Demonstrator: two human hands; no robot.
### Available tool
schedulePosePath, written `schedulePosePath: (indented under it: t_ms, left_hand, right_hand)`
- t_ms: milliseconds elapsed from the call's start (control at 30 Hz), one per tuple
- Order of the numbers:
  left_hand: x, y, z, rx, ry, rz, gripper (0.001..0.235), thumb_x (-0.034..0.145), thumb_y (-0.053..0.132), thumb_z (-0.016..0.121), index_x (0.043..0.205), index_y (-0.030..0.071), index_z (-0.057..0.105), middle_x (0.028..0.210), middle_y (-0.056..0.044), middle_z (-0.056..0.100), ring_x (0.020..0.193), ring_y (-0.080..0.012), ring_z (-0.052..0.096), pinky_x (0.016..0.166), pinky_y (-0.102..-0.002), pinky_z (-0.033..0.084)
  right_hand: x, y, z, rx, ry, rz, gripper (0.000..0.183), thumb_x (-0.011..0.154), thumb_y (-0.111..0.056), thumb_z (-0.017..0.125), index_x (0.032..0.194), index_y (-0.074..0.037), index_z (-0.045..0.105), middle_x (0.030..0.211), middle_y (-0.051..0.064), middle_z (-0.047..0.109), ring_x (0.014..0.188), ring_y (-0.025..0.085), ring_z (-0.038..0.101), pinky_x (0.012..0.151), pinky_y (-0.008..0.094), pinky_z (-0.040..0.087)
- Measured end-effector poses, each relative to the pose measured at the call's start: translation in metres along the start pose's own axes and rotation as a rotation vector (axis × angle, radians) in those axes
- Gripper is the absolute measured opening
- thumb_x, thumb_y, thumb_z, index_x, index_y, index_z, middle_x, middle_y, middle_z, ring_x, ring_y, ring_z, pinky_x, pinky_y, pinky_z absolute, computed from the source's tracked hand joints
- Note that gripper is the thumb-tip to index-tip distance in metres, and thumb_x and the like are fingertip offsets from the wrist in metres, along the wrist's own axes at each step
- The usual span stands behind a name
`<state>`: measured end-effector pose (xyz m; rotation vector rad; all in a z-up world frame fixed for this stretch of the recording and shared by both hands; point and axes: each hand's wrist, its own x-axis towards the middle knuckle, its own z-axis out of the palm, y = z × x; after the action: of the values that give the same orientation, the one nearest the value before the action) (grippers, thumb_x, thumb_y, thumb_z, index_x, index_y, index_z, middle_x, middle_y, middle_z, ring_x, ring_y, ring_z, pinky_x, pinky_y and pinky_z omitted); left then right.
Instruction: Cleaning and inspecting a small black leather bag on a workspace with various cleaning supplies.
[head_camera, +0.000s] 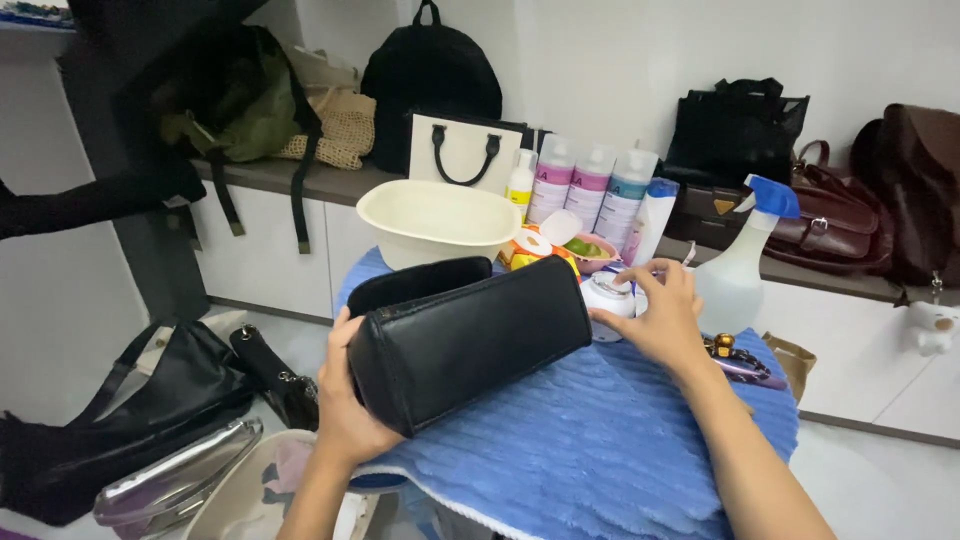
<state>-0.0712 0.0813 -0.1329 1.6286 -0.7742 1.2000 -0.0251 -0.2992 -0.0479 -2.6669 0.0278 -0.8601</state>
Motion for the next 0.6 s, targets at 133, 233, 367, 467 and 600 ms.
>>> schedulePosePath:
  t_ms: [133, 233, 367, 467, 600]
  left_hand:
    - [-0.001, 0.002, 0.0, -0.018, -0.003, -0.017, 0.083, 0.067, 0.033, 0.075, 0.138, 0.002, 0.046, 0.125, -0.014, 0.061, 0.12, -0.035, 0.066, 0.13, -0.064, 0.023]
    - [-0.003, -0.002, 0.001, 0.022, 0.011, 0.003, 0.083, 0.065, 0.031, 0.074, 0.137, 0.001, 0.046, 0.121, -0.01, 0.06, 0.113, -0.0308, 0.068, 0.131, -0.062, 0.023]
    - [-0.002, 0.001, 0.001, 0.003, 0.003, -0.025, 0.082, 0.066, 0.032, 0.075, 0.137, 0.003, 0.046, 0.12, -0.009, 0.06, 0.114, -0.0307, 0.067, 0.131, -0.063, 0.022]
    - [0.0, 0.002, 0.001, -0.019, 0.0, -0.018, 0.082, 0.067, 0.034, 0.075, 0.137, 0.003, 0.046, 0.124, -0.01, 0.059, 0.119, -0.0325, 0.065, 0.13, -0.063, 0.022]
    - [0.005, 0.009, -0.002, -0.042, -0.002, -0.063, 0.084, 0.064, 0.031, 0.075, 0.137, 0.004, 0.044, 0.12, -0.011, 0.063, 0.109, -0.0312, 0.071, 0.13, -0.058, 0.022]
  right_hand:
    - [0.003, 0.012, 0.008, -0.066, -0.006, -0.047, 0.049, 0.072, -0.058, 0.085, 0.111, -0.031, 0.073, 0.134, 0.007, 0.047, 0.133, 0.029, 0.038, 0.107, 0.051, 0.031]
    - [0.003, 0.012, 0.007, -0.043, 0.034, -0.06, 0.043, 0.074, -0.061, 0.082, 0.101, -0.028, 0.074, 0.125, 0.006, 0.047, 0.127, 0.027, 0.04, 0.105, 0.049, 0.03]
    - [0.003, 0.014, 0.007, -0.004, 0.168, -0.107, 0.055, 0.073, -0.06, 0.085, 0.106, -0.02, 0.065, 0.125, 0.011, 0.052, 0.123, 0.031, 0.045, 0.1, 0.054, 0.036]
    - [0.002, 0.009, 0.006, 0.099, 0.296, -0.235, 0.053, 0.076, -0.053, 0.086, 0.109, -0.016, 0.065, 0.119, 0.01, 0.053, 0.118, 0.029, 0.047, 0.098, 0.047, 0.039]
    - [-0.013, -0.031, -0.009, 0.255, 0.556, -0.488, 0.031, 0.098, -0.036, 0.07, 0.109, -0.008, 0.061, 0.115, 0.011, 0.058, 0.117, 0.029, 0.052, 0.103, 0.045, 0.036]
